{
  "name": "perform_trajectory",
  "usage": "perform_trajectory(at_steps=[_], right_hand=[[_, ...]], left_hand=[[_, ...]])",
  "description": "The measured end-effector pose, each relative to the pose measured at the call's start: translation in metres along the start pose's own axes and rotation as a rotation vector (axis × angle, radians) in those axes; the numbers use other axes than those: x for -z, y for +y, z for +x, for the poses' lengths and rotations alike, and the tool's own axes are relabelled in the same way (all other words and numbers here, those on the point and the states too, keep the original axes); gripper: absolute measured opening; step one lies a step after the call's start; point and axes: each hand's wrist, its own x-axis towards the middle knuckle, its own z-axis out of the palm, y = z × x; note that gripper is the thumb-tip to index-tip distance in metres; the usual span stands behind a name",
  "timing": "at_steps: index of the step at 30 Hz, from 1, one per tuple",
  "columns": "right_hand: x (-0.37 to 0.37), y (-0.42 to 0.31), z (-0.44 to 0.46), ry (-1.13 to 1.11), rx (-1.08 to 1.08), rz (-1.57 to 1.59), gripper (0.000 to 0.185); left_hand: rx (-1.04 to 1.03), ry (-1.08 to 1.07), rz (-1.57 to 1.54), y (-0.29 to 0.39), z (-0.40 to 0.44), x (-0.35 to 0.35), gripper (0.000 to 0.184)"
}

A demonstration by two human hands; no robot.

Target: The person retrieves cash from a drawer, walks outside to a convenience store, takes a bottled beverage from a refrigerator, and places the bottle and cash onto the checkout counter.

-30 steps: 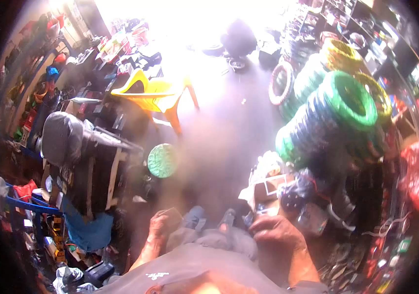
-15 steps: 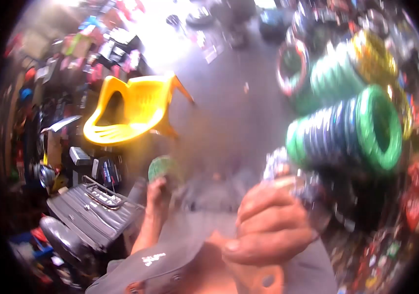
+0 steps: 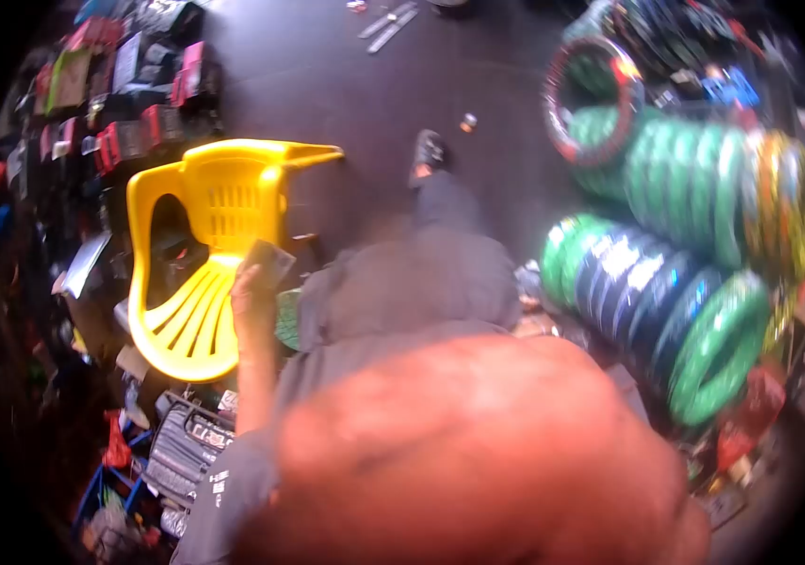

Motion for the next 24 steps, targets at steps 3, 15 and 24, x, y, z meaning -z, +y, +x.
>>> perform_trajectory(at_steps=[3,15,24], right_hand=[[0.045,0.068,0.069,-0.041,-0.072,0.135,0.011],[0.084,0.347,0.249,-0.200,-0.669,0.095,0.029],[0.075,0.615,0.337,-0.017,-1.364,-0.026,0.042]], left_hand=[[0.096,0.049,-0.206,0.002,0.066,0.011,0.038],[0.155,0.397,-0.406,0.162,0.235,-0.037,0.039],[0.004,0.236,-0.236,0.373,0.461,-0.064,0.031]])
